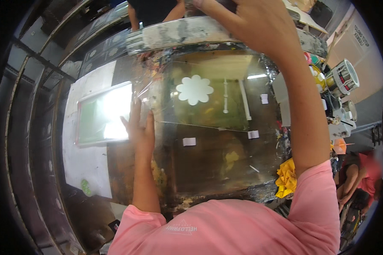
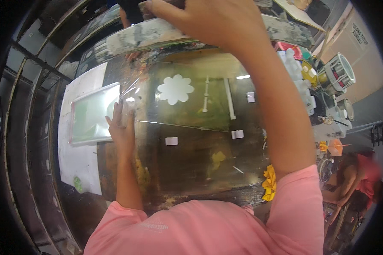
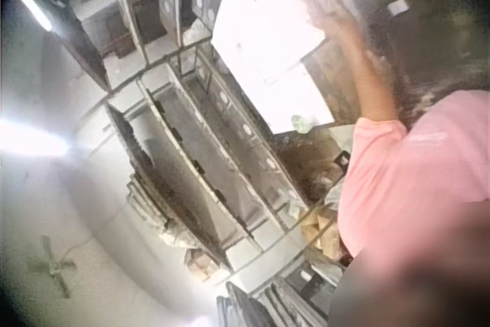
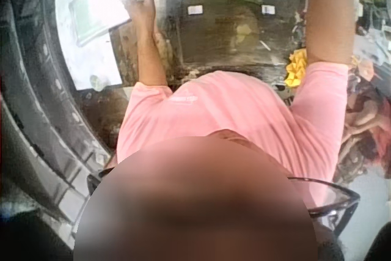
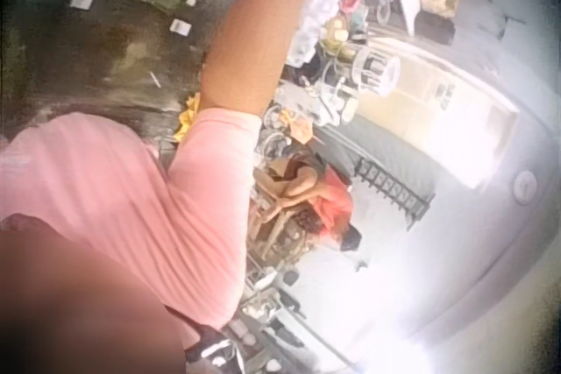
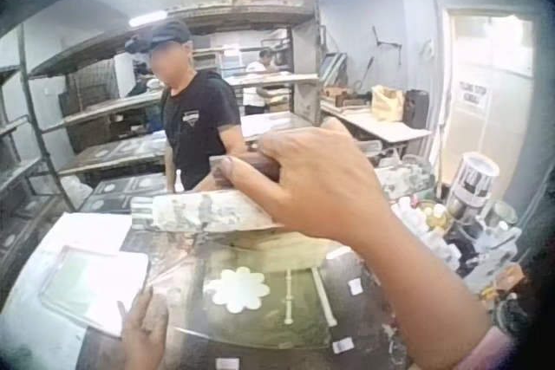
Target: The person repeatedly places a screen-printing frame over a white sheet on a table, uses a squeegee to pull ink across the mesh, and lifts the frame to reveal a flower-shaped print. The cycle repeats multiple times on the same work surface.
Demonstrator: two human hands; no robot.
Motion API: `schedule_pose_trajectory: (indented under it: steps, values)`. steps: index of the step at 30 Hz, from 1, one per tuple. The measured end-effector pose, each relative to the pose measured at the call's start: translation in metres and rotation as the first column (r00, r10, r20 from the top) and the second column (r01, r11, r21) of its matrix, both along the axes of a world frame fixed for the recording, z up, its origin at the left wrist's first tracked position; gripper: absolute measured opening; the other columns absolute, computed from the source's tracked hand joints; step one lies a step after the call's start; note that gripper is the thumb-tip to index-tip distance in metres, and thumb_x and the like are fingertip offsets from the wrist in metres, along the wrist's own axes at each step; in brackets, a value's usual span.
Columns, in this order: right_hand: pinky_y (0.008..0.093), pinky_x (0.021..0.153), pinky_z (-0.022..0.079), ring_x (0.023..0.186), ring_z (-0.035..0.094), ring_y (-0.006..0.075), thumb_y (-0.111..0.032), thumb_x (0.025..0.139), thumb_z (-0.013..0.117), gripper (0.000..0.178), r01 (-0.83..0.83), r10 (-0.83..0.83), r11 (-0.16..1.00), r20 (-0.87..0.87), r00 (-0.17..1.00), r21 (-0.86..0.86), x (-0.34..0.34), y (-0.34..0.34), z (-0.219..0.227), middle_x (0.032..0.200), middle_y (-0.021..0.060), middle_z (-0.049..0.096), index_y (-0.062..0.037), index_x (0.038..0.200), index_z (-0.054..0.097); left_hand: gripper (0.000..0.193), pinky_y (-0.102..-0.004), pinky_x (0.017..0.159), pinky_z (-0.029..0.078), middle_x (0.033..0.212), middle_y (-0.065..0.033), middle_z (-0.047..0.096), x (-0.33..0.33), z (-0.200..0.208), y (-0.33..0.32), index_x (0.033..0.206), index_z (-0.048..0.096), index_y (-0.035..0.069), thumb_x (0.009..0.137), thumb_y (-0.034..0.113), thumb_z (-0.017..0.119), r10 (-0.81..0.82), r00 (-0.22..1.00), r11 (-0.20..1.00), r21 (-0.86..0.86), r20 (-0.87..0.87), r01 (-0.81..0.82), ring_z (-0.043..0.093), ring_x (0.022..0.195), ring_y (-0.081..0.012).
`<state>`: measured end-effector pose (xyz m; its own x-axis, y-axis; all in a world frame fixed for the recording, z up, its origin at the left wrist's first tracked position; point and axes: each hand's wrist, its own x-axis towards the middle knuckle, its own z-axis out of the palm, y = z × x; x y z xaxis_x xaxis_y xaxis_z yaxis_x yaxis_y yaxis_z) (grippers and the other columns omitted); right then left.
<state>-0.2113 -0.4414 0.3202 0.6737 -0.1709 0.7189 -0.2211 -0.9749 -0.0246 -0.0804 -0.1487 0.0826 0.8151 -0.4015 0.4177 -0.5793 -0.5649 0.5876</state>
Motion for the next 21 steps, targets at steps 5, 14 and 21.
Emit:
schedule_pose_trajectory:
  steps: [5,14,21]
  values:
    - [0.0485,0.077,0.046,0.076,0.071,0.0374,-0.060,0.099,0.062,0.062,0.075,-0.069,0.995,-0.092,0.993,0.060,-0.007,0.010,-0.003,0.074,0.0186,0.071,-0.0036,0.076,0.073,0.055,-0.0646,0.130,0.010,0.155,-0.0170,0.060,0.088,-0.049,0.101,0.153,0.061,0.014,0.102,0.032,0.069,0.164,0.986,0.976,0.140,0.030,-0.167,0.048,0.152,-0.0334]
    - [0.0483,0.079,0.044,0.074,0.063,0.0406,-0.059,0.102,0.059,0.060,0.019,-0.016,0.998,-0.047,0.999,0.065,-0.011,0.015,-0.017,0.073,0.0172,0.066,-0.0022,0.085,0.071,0.078,-0.0749,0.125,0.007,0.176,-0.0224,0.024,0.123,-0.083,0.173,0.171,0.030,0.019,0.105,0.048,0.060,0.305,0.938,0.815,0.465,0.166,-0.347,0.025,0.161,-0.0467]
    - [0.0482,0.085,0.045,0.079,0.062,0.0418,-0.058,0.101,0.060,0.059,0.035,-0.027,0.994,-0.078,0.997,0.105,-0.014,0.019,-0.018,0.080,0.0205,0.068,-0.0025,0.089,0.072,0.061,-0.0792,0.123,0.003,0.167,-0.0182,0.045,0.063,-0.094,0.161,0.158,0.052,0.010,0.109,0.046,0.049,0.192,0.974,0.791,0.569,0.120,-0.226,0.036,0.157,-0.0403]
